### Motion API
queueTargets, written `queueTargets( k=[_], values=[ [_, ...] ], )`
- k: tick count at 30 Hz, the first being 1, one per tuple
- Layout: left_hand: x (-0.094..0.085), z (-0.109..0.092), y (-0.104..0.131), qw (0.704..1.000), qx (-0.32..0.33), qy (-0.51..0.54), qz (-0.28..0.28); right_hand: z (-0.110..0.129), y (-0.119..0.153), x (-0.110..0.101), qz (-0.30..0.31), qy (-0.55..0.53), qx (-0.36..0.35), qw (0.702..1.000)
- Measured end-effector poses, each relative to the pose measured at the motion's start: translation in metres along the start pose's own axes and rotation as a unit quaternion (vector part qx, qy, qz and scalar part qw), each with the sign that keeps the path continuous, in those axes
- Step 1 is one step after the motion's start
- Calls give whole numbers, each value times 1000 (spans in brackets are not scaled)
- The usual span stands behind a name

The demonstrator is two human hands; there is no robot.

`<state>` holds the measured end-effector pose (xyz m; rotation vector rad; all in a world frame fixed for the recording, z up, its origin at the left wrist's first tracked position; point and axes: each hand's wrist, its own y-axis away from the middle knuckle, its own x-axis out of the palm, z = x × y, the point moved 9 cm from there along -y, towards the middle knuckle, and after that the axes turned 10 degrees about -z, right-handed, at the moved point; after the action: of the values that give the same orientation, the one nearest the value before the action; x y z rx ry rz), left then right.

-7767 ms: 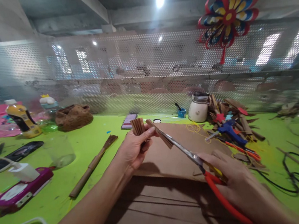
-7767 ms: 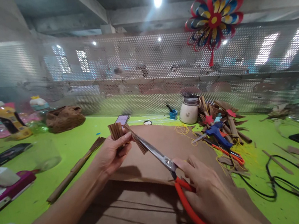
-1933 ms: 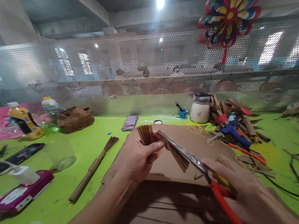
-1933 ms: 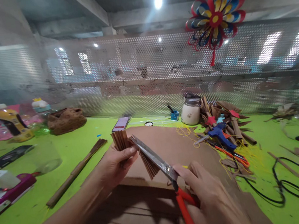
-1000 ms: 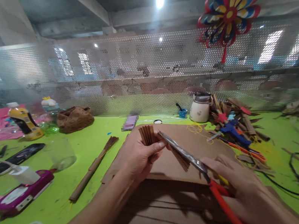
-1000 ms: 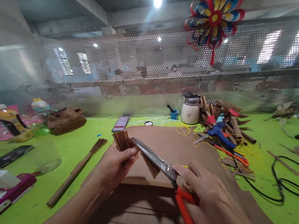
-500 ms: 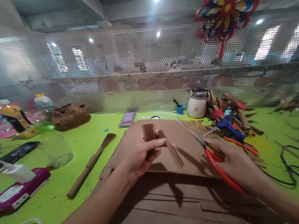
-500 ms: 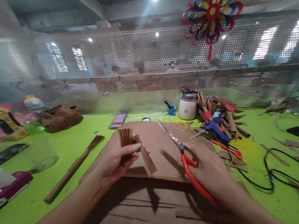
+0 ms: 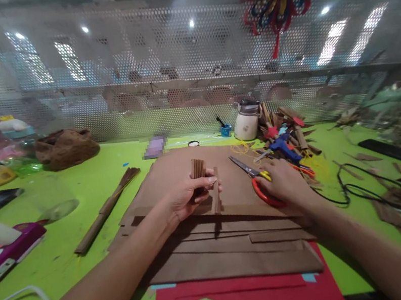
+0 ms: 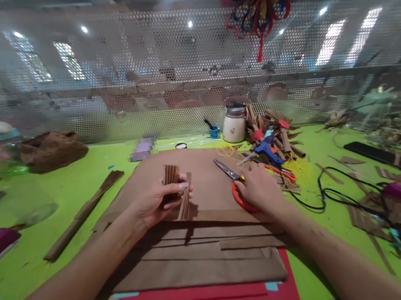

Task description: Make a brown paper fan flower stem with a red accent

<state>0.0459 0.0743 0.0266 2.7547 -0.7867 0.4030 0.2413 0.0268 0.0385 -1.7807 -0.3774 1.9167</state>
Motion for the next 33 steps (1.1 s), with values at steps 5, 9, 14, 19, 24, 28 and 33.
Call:
queueTargets(
  k=[5,9,14,19,24,28,33],
  values=[
    [9,11,3,998,-3,-63,18,48,9,-9,63,-357,-15,932],
    [21,20,7,994,6,-97,41,78,27,-2,179,-556,59,810],
    [30,28,8,992,-3,-114,62,67,28,-2,154,-597,122,778],
    [33,37,8,986,-48,-129,92,50,22,1,135,-625,119,759],
    [38,42,13,970,-46,-206,122,41,20,5,118,-630,136,756],
    [37,41,11,968,-29,-227,107,42,21,7,122,-639,138,747],
    [36,37,6,972,-38,-209,103,52,22,17,161,-712,157,666]
  ],
)
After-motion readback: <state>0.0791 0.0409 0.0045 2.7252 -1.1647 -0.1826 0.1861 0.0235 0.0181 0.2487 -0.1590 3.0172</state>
